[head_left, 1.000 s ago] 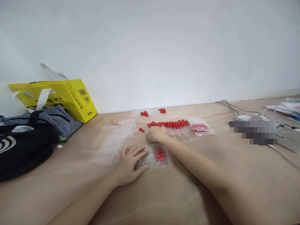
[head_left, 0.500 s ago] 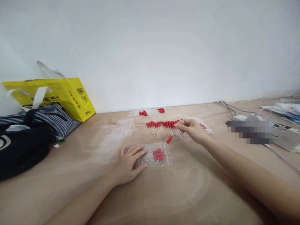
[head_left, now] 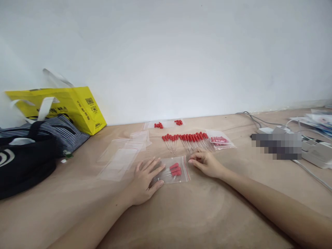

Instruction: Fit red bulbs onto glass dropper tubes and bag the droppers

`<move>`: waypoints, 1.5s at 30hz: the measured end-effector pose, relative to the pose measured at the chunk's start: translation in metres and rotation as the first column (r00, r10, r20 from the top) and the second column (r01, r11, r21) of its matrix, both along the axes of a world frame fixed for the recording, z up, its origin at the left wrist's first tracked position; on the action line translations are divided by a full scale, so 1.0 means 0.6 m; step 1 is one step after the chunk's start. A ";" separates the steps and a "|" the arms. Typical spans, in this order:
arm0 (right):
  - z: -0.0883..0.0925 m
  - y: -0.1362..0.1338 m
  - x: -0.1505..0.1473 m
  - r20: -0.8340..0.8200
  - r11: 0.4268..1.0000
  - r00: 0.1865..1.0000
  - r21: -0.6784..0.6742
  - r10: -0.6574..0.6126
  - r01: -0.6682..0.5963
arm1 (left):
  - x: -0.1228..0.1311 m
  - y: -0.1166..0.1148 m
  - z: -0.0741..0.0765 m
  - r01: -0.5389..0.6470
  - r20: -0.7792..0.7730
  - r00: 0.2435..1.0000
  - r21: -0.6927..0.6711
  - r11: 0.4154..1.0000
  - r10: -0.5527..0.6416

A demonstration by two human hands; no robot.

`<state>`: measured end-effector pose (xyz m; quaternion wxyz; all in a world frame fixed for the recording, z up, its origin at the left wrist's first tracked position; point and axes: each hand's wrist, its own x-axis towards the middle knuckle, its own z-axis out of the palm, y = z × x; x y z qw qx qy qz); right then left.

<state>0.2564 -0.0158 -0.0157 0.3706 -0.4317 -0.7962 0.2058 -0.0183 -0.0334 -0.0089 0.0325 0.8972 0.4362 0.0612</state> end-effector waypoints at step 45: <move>-0.002 -0.020 -0.015 -0.068 0.975 0.984 -0.142 0.163 -0.171 | 0.034 0.003 -0.013 -0.194 0.013 0.981 0.093 0.977 0.194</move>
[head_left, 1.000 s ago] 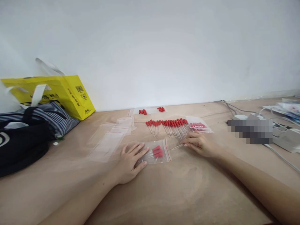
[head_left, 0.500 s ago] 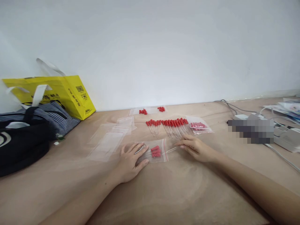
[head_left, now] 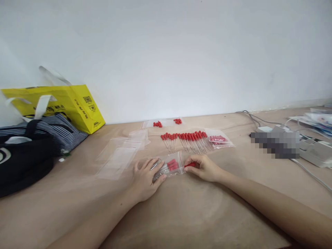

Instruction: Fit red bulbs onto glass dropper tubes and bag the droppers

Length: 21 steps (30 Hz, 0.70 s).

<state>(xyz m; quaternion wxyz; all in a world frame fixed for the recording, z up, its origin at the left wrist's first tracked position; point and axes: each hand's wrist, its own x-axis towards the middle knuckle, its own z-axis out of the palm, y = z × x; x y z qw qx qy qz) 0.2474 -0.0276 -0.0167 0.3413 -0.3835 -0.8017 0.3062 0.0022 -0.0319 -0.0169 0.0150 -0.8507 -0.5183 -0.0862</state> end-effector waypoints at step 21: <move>-0.020 0.032 -0.023 -0.186 0.883 0.977 -0.434 0.105 -0.178 | -0.011 -0.002 0.014 0.046 0.026 0.999 -0.105 0.993 -0.043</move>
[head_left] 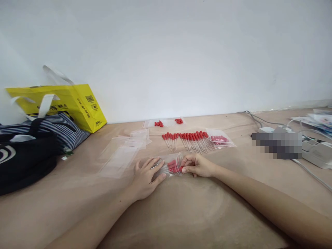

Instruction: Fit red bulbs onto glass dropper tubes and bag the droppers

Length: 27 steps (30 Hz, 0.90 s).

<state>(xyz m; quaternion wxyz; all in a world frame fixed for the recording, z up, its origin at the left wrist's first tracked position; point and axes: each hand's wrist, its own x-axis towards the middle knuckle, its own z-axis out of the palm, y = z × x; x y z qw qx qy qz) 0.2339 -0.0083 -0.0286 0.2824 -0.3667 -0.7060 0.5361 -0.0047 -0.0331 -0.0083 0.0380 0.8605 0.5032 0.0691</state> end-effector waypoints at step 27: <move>0.040 0.060 0.019 0.154 0.913 0.952 0.357 -0.264 0.195 | -0.022 0.006 -0.002 0.059 0.001 0.998 0.025 0.998 -0.059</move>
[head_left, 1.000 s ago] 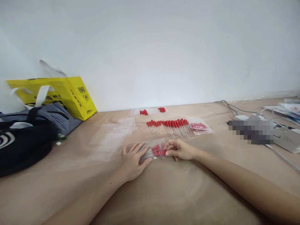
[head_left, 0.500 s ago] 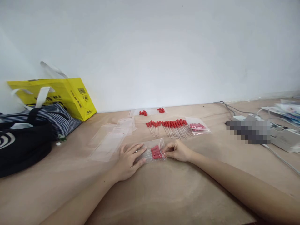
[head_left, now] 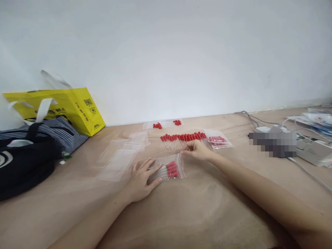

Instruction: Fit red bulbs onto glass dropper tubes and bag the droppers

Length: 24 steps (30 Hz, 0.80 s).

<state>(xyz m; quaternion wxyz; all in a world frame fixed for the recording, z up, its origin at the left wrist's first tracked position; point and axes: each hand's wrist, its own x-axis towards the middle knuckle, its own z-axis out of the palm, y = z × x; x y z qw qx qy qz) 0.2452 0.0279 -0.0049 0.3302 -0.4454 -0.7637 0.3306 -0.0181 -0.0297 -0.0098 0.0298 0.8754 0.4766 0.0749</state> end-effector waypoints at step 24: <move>0.059 0.092 -0.181 0.437 0.950 0.868 -0.087 -0.235 0.301 | 0.003 -0.005 0.006 0.004 -0.018 1.000 -0.020 1.000 -0.005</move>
